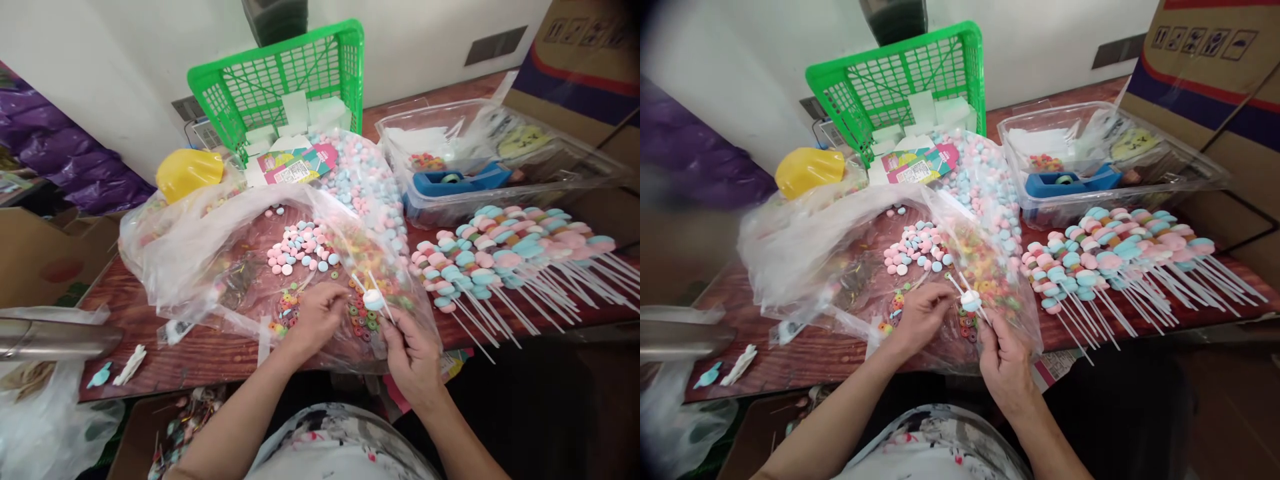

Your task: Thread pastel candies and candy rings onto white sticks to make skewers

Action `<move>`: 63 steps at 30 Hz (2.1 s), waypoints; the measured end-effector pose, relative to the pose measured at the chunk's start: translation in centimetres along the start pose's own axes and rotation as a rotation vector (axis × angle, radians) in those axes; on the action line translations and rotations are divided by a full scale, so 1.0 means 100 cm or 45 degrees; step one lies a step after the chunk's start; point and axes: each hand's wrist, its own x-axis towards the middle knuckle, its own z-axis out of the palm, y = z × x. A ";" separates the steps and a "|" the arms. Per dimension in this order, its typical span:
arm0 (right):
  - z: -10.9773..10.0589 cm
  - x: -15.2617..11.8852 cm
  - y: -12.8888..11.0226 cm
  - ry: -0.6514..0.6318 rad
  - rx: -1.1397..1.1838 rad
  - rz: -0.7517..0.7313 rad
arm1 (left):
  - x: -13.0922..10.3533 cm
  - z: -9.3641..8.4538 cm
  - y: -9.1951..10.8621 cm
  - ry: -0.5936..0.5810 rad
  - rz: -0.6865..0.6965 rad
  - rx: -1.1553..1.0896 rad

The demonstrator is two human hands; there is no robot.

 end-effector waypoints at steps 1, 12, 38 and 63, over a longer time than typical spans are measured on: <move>0.001 -0.001 0.000 -0.027 0.008 0.008 | 0.001 -0.005 0.003 0.124 -0.144 -0.218; 0.013 -0.011 -0.004 -0.338 0.061 -0.033 | -0.015 -0.027 0.019 0.528 -0.319 -0.803; 0.014 -0.016 -0.008 -0.399 0.086 0.142 | -0.022 -0.028 0.017 0.406 0.236 -0.058; 0.020 -0.022 -0.011 -0.371 0.182 0.080 | -0.043 0.004 0.021 -0.050 -0.613 -1.239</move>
